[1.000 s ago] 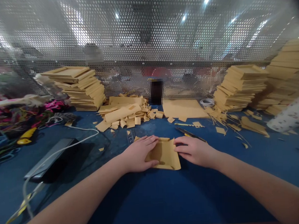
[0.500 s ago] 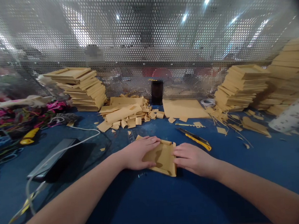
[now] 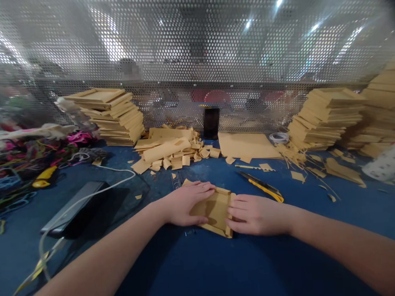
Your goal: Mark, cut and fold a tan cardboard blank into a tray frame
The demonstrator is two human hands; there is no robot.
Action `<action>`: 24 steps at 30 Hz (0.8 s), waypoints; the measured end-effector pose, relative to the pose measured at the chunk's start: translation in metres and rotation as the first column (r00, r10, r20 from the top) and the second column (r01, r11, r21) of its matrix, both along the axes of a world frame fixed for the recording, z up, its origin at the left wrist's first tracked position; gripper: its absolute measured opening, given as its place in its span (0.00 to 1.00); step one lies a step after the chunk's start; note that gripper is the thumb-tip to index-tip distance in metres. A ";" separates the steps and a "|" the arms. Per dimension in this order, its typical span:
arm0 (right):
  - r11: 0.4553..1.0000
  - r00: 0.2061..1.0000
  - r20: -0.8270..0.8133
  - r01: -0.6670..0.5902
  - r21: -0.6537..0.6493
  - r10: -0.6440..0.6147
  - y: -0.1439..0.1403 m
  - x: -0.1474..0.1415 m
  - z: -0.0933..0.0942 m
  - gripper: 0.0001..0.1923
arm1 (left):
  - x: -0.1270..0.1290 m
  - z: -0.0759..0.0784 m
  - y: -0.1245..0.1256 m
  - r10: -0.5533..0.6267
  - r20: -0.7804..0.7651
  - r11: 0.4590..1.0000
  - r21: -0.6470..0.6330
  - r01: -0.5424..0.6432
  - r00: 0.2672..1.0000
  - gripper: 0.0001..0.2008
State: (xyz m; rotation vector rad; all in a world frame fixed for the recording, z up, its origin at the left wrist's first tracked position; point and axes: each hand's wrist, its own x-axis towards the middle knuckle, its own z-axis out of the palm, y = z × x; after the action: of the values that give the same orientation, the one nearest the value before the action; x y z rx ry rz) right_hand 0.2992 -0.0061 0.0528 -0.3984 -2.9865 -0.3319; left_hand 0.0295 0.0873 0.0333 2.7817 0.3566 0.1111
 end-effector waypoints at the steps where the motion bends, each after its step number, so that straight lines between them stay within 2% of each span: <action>1: 1.000 0.999 0.022 -0.025 0.013 0.025 0.001 -0.001 0.001 0.11 | 0.000 0.000 0.000 -0.001 0.003 1.000 -0.001 0.001 1.000 0.41; 4: 0.999 0.998 0.027 -0.049 -0.002 0.049 0.005 -0.004 0.002 0.09 | 0.000 0.001 0.000 -0.001 0.007 1.000 0.002 0.001 1.000 0.41; 9: 0.988 0.999 0.001 0.042 -0.148 -0.042 0.009 -0.005 0.000 0.11 | -0.001 0.000 0.000 -0.002 0.011 1.000 0.006 0.002 1.000 0.42; 12: 0.950 0.994 -0.017 0.097 -0.297 -0.106 0.012 -0.005 -0.002 0.13 | 0.000 0.000 0.000 -0.008 0.010 1.000 0.008 0.008 1.000 0.42; 16: 0.874 0.984 -0.088 0.098 -0.475 -0.158 0.016 -0.005 -0.005 0.17 | 0.000 0.000 0.001 -0.017 0.009 1.000 0.007 0.017 1.000 0.41; 19: 0.851 0.974 -0.105 0.121 -0.511 -0.201 0.016 -0.006 -0.007 0.18 | -0.001 -0.001 0.001 -0.012 -0.002 1.000 -0.003 0.012 1.000 0.41; 24: 0.857 0.962 -0.130 0.146 -0.493 -0.238 0.012 -0.007 -0.012 0.19 | -0.002 -0.002 0.001 -0.004 -0.009 1.000 0.003 0.004 1.000 0.41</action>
State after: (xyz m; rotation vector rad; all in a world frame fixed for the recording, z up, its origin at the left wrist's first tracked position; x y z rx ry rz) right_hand 0.2917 0.0061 0.0405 -0.7330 -2.8120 0.4293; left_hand 0.0272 0.0888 0.0313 2.7867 0.3541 0.0982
